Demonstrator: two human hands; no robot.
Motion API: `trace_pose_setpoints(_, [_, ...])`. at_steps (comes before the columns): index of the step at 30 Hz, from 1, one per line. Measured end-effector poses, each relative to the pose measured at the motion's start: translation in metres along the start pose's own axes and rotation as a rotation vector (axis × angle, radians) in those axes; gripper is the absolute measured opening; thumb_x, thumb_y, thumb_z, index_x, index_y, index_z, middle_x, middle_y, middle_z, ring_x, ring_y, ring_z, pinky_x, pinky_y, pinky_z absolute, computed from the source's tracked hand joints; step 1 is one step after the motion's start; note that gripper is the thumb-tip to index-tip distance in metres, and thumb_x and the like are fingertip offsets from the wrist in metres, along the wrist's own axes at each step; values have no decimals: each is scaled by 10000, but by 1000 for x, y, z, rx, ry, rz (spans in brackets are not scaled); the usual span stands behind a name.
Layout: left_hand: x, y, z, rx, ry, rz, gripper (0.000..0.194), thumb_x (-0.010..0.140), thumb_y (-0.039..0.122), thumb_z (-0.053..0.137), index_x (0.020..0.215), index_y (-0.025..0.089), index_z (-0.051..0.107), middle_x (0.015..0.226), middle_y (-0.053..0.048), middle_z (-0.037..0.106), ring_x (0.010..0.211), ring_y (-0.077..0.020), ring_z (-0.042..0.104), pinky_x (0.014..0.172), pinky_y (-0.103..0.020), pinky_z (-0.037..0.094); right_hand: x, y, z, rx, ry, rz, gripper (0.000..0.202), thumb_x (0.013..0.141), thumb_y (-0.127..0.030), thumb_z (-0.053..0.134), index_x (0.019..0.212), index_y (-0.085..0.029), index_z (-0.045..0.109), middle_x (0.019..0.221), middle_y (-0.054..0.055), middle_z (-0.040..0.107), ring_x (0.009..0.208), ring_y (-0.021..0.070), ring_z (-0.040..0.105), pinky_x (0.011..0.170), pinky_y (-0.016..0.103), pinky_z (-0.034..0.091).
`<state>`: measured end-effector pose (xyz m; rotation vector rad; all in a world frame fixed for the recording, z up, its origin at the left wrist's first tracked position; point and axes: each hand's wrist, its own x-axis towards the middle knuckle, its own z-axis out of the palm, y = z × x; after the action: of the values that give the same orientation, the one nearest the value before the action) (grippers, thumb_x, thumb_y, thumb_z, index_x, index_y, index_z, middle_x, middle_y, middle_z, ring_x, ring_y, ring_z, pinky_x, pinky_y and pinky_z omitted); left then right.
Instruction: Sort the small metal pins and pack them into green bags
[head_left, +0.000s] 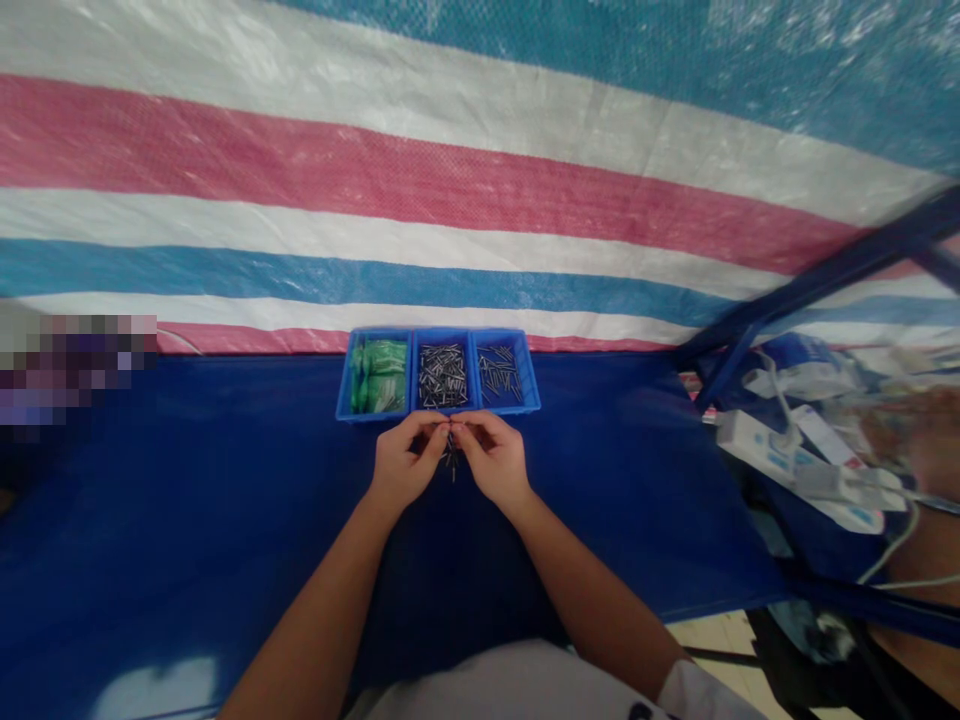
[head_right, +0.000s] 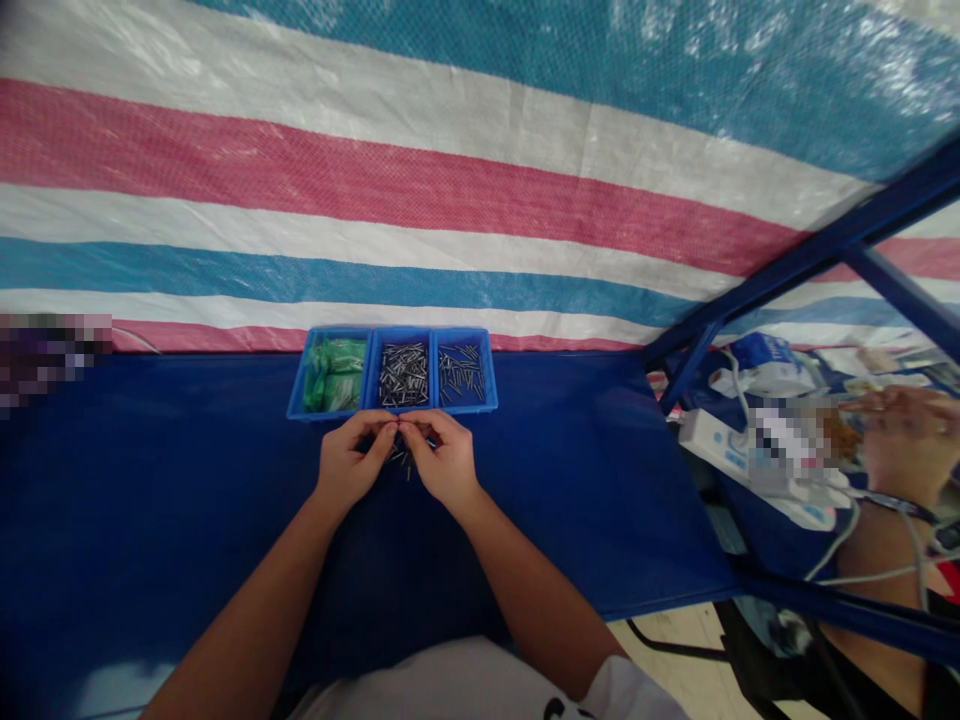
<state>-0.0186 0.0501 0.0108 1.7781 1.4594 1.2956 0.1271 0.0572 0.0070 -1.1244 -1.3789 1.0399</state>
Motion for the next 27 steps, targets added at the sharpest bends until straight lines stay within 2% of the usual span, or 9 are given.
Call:
trace_pose_setpoints(11, [4, 7, -4, 102, -3, 18, 328, 888, 340, 527, 630, 170, 637, 513, 23, 590, 474, -86, 533, 503, -200, 408, 0, -6, 0, 36, -57, -22, 131, 864, -282, 623, 933, -228, 721, 879, 48, 705, 667, 140, 649, 643, 280, 566])
trace_pose_setpoints(19, [2, 4, -1, 14, 50, 10, 177, 841, 319, 607, 894, 170, 686, 656, 11, 680, 545, -90, 589, 556, -189, 473, 1, -5, -1, 32, -16, -9, 141, 870, -277, 611, 945, -233, 722, 878, 45, 701, 668, 138, 657, 656, 280, 569])
trace_pose_setpoints(27, [3, 3, -2, 82, 16, -19, 239, 879, 344, 549, 791, 170, 686, 574, 22, 642, 495, -86, 562, 529, -185, 450, -1, -2, 0, 28, -41, -14, 153, 870, -299, 619, 965, -234, 719, 877, 47, 713, 679, 147, 664, 655, 286, 571])
